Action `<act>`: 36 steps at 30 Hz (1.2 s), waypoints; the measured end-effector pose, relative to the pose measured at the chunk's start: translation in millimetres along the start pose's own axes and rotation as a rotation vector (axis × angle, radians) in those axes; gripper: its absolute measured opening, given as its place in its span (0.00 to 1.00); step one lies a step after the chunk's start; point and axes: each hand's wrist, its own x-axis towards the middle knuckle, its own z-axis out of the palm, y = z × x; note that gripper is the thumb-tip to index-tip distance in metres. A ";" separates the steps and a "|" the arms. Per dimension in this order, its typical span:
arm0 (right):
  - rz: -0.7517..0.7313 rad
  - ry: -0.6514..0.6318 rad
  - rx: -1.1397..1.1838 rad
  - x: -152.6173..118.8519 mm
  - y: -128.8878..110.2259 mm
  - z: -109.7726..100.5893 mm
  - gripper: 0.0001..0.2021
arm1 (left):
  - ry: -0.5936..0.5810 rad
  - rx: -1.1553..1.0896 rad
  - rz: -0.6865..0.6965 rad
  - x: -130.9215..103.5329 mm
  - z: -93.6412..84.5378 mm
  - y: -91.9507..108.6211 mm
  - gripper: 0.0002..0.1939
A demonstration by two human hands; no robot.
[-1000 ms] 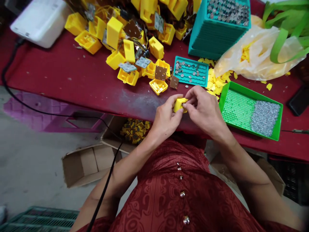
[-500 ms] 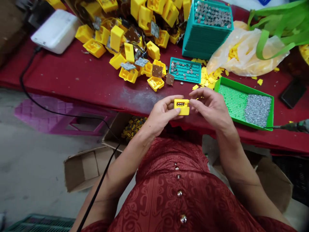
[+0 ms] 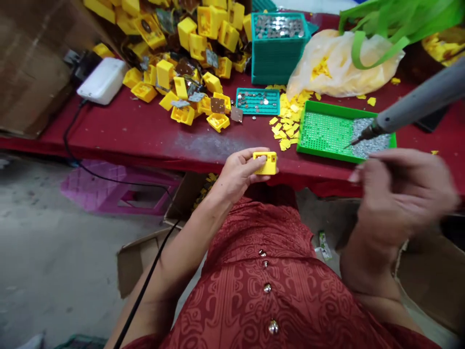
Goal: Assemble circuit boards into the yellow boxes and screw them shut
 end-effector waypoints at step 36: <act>-0.185 -0.733 -0.960 92.2 47.8 107.8 0.17 | 0.013 -0.005 -0.195 72.0 -28.1 16.7 0.22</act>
